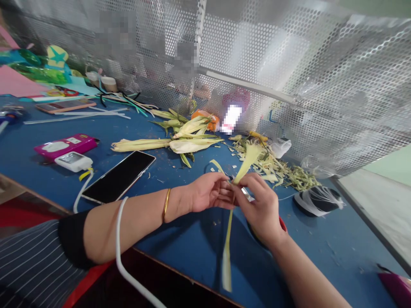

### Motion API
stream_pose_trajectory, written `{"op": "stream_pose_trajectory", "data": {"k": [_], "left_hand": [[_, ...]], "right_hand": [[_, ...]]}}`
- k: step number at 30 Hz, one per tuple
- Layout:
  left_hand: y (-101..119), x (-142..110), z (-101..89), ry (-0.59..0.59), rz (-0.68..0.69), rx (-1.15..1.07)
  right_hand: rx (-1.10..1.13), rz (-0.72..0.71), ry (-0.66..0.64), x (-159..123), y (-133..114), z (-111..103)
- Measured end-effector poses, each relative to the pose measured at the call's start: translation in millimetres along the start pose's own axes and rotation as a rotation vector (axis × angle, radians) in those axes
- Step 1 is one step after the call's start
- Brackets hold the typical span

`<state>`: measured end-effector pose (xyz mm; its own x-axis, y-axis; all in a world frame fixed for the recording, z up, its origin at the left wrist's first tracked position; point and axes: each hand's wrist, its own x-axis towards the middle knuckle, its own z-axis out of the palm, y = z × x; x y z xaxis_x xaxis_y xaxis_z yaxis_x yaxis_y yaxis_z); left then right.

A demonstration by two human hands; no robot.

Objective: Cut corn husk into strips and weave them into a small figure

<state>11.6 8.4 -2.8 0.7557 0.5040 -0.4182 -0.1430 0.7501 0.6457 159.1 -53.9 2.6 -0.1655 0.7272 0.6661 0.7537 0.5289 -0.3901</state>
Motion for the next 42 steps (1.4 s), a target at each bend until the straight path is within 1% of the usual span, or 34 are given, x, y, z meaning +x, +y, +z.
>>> {"op": "stream_pose_trajectory", "data": {"k": [2, 3, 4, 5, 6, 7, 8, 9, 11, 12, 13, 15, 16, 17, 19, 22, 26, 29, 31, 35, 38, 40, 42], "left_hand": [[-0.9, 0.4, -0.6, 0.004, 0.026, -0.047], [-2.0, 0.4, -0.4, 0.005, 0.048, -0.049], [-3.1, 0.3, -0.1, 0.01, 0.078, -0.041], [-4.1, 0.3, 0.3, 0.009, 0.111, -0.028], [-4.7, 0.3, 0.9, 0.007, 0.14, -0.013], [-5.0, 0.3, 1.5, 0.011, 0.171, -0.001], [-4.8, 0.3, 2.1, 0.026, 0.201, 0.014], [-4.3, 0.1, 2.7, 0.051, 0.226, 0.035], [-2.6, -0.8, 4.2, 0.125, 0.27, 0.087], [-1.8, -1.6, 5.1, 0.164, 0.284, 0.114], [-1.0, -2.4, 5.9, 0.196, 0.291, 0.136], [0.0, -4.0, 7.4, 0.25, 0.296, 0.159], [0.3, -4.7, 8.1, 0.272, 0.304, 0.17], [0.6, -5.3, 8.6, 0.29, 0.312, 0.18], [1.3, -6.1, 9.3, 0.305, 0.325, 0.197], [2.7, -6.5, 9.5, 0.266, 0.305, 0.202], [3.3, -6.4, 8.1, 0.161, 0.27, 0.204], [1.9, -6.5, 6.2, 0.151, 0.255, 0.245], [0.1, -6.5, 4.6, 0.13, 0.245, 0.294], [-4.9, -4.9, 1.1, 0.056, 0.253, 0.424], [-7.1, -3.9, 1.2, 0.036, 0.239, 0.484], [-6.5, -4.7, 3.3, 0.032, 0.216, 0.496], [-4.5, -6.5, 6.0, 0.024, 0.193, 0.492]], "right_hand": [[-0.187, -0.298, -0.099, -0.7, -3.7, -0.7], [-0.256, -0.412, -0.156, -1.0, -5.3, -0.7], [-0.3, -0.49, -0.206, -1.3, -6.5, -0.5], [-0.316, -0.53, -0.239, -1.5, -7.2, -0.1], [-0.306, -0.539, -0.257, -1.7, -7.3, 0.2], [-0.276, -0.514, -0.254, -1.8, -6.8, 0.4], [-0.237, -0.457, -0.225, -1.8, -5.7, 0.5], [-0.198, -0.364, -0.176, -1.8, -4.0, 0.4], [-0.142, -0.091, -0.053, -1.7, 0.5, 0.0], [-0.108, 0.068, -0.008, -1.7, 2.9, -0.1], [-0.056, 0.222, 0.008, -1.6, 5.2, 0.2], [0.113, 0.478, -0.046, -1.8, 8.6, 1.8], [0.212, 0.567, -0.09, -2.1, 9.5, 3.0], [0.3, 0.627, -0.127, -2.5, 9.9, 4.4], [0.385, 0.66, -0.154, -3.2, 9.7, 6.9], [0.374, 0.636, -0.126, -2.9, 10.5, 7.7], [0.358, 0.652, -0.012, 1.2, 16.6, 4.8], [0.425, 0.658, 0.039, 4.6, 20.4, 3.5], [0.511, 0.705, 0.009, 5.6, 20.2, 3.7], [0.732, 0.808, -0.11, 3.7, 13.7, 6.4], [0.887, 0.857, -0.174, 1.3, 7.8, 8.7], [0.906, 0.868, -0.174, 0.6, 6.1, 9.8], [0.855, 0.868, -0.139, 0.7, 6.7, 9.9]]}}
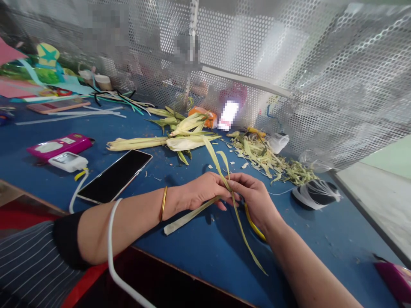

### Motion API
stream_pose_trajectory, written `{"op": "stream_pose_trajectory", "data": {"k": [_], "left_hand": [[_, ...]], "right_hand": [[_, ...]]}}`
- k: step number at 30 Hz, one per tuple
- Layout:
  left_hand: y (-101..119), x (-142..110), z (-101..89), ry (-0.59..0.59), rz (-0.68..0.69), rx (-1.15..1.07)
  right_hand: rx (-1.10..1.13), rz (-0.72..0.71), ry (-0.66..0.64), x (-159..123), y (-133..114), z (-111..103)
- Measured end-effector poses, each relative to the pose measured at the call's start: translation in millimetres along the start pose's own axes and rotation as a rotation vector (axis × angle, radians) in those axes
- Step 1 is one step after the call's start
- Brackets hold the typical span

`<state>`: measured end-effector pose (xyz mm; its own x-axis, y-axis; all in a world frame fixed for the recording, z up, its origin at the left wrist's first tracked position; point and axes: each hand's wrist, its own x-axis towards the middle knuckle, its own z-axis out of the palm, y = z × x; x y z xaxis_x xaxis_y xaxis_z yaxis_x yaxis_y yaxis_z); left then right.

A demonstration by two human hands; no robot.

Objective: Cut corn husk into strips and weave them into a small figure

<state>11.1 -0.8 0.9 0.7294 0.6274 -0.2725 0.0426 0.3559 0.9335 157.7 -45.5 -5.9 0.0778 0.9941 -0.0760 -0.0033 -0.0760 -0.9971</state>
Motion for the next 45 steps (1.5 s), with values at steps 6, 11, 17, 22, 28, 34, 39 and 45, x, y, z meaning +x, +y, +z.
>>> {"op": "stream_pose_trajectory", "data": {"k": [6, 11, 17, 22, 28, 34, 39, 45], "left_hand": [[2.6, -0.4, -0.7, 0.028, 0.019, -0.047], [-3.7, 5.1, -0.9, 0.086, 0.02, -0.008], [1.5, 4.5, 1.2, 0.134, 0.012, 0.02], [3.7, 5.5, -8.8, 0.058, -0.041, -0.133], [2.3, 7.5, -15.6, 0.216, -0.046, -0.296], [6.1, 4.9, -11.9, 0.218, 0.018, -0.308], [8.9, 5.5, -10.3, 0.303, 0.049, -0.298], [6.3, 7.3, -14.1, 0.336, 0.069, -0.102]], "right_hand": [[-0.529, -0.499, 0.146, -0.1, -4.0, -5.6], [-0.742, -0.627, -0.038, -5.6, -8.1, -3.4], [-0.804, -0.606, -0.129, -4.2, -7.3, -3.4], [-0.66, -0.678, 0.099, -2.7, -2.7, -6.3], [-1.192, -1.159, 0.045, -10.1, -10.6, -7.2], [-1.365, -1.252, -0.075, -11.9, -7.8, -3.3], [-0.856, -0.472, 0.165, -1.3, 0.9, -12.6], [-0.66, -0.113, -0.163, -0.1, -3.4, -20.4]]}}
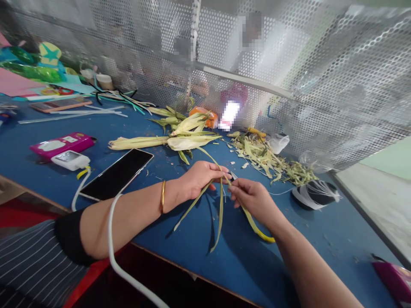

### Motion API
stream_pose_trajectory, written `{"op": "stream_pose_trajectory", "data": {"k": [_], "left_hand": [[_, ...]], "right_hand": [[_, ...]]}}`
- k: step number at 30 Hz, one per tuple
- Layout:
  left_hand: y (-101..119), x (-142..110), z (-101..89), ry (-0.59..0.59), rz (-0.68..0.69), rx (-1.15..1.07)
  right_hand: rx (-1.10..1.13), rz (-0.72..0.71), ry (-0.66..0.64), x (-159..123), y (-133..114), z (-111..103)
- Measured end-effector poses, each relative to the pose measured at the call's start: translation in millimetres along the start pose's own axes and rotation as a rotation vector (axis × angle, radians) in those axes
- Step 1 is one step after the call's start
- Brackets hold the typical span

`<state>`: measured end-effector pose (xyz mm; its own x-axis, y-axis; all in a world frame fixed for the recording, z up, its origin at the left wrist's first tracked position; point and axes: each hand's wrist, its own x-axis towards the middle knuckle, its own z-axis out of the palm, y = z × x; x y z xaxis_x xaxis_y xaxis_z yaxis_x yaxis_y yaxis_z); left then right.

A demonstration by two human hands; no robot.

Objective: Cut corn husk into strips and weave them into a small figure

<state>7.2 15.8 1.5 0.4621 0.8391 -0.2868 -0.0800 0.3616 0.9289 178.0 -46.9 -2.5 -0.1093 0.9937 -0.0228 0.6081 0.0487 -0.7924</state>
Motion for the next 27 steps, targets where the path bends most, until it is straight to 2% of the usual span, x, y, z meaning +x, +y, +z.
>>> {"op": "stream_pose_trajectory", "data": {"k": [2, 4, 7, 10, 14, 19, 21, 24, 27], "left_hand": [[1.2, -1.3, -1.0, -0.018, -0.02, 0.098], [3.9, -4.0, -1.6, -0.102, -0.075, 0.161], [8.8, -9.0, -1.5, -0.25, -0.165, 0.185], [10.4, -11.7, -0.1, -0.257, -0.181, 0.191], [3.1, -10.7, 3.5, -0.241, -0.201, 0.198], [-11.3, -9.4, 6.7, -0.312, -0.209, 0.196], [-15.0, -8.8, 6.1, -0.33, -0.198, 0.207], [-17.2, -7.6, 4.8, -0.352, -0.2, 0.204], [-14.4, -7.8, 5.8, -0.298, -0.207, 0.16]], "right_hand": [[-0.284, -0.096, 0.183, -3.2, -4.1, -6.0], [-0.493, -0.179, 0.303, -5.2, -6.8, -12.6], [-0.59, -0.219, 0.3, -3.9, -5.5, -19.4], [-0.542, -0.222, 0.213, 1.1, 0.2, -20.2], [-0.235, -0.183, 0.207, 5.6, 4.1, -11.5], [0.22, 0.044, 0.122, 4.6, 1.9, 8.5], [0.354, 0.101, 0.132, 4.9, 2.4, 14.7], [0.284, 0.06, 0.23, 5.8, 3.7, 17.1], [-0.004, -0.081, 0.387, 3.7, 0.8, 11.2]]}}
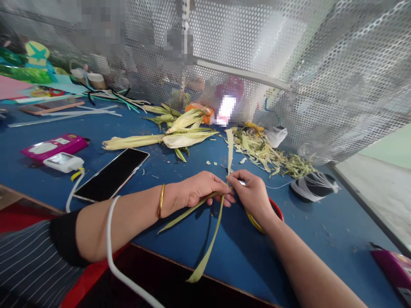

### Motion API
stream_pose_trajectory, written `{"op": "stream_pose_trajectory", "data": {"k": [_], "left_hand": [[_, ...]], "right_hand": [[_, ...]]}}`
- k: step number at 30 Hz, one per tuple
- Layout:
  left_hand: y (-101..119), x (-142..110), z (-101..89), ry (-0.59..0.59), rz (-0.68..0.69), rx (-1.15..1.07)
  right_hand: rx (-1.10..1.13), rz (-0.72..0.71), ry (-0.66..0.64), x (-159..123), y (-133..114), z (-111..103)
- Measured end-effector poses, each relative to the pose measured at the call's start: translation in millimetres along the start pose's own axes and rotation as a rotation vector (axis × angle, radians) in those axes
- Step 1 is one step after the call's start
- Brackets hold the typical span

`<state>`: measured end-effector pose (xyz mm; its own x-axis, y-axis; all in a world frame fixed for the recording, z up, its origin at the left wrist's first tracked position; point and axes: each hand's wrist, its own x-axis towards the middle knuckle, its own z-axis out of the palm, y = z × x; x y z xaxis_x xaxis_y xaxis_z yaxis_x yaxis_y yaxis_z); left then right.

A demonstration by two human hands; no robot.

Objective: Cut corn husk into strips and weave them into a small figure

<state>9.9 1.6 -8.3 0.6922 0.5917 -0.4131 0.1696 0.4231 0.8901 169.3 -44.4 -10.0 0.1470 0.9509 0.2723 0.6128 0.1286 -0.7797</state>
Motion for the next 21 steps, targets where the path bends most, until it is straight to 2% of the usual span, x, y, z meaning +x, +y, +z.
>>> {"op": "stream_pose_trajectory", "data": {"k": [2, 4, 6, 9, 11, 13, 16, 17, 19, 21], "left_hand": [[4.0, -1.0, 1.5, 0.084, 0.023, -0.068], [8.1, -1.6, 2.8, 0.184, 0.063, -0.161], [11.0, -1.3, 3.1, 0.285, 0.096, -0.241], [12.4, 0.0, 2.1, 0.366, 0.097, -0.305], [12.4, 0.8, 0.8, 0.366, 0.099, -0.296], [12.3, 1.2, -0.6, 0.355, 0.118, -0.253], [12.5, 0.8, -2.7, 0.328, 0.119, -0.188], [12.6, 0.5, -3.3, 0.319, 0.115, -0.173], [12.7, -0.5, -4.5, 0.323, 0.124, -0.141], [12.8, -1.3, -5.7, 0.347, 0.155, -0.106]], "right_hand": [[-0.187, -0.137, 0.12, -1.6, -4.9, -6.1], [-0.293, -0.152, 0.154, -5.4, -10.3, -9.0], [-0.238, -0.022, 0.003, -10.3, -13.7, -5.8], [0.078, 0.18, -0.369, -15.9, -14.2, 5.4], [0.233, 0.267, -0.457, -16.0, -12.8, 8.2], [0.212, 0.26, -0.397, -12.7, -11.1, 2.9], [-0.182, 0.053, -0.168, -5.1, -7.9, -12.9], [-0.301, 0.002, -0.128, -2.8, -6.6, -17.4], [-0.391, -0.04, -0.145, 0.2, -4.0, -22.0], [-0.36, -0.037, -0.204, 1.2, -2.0, -21.7]]}}
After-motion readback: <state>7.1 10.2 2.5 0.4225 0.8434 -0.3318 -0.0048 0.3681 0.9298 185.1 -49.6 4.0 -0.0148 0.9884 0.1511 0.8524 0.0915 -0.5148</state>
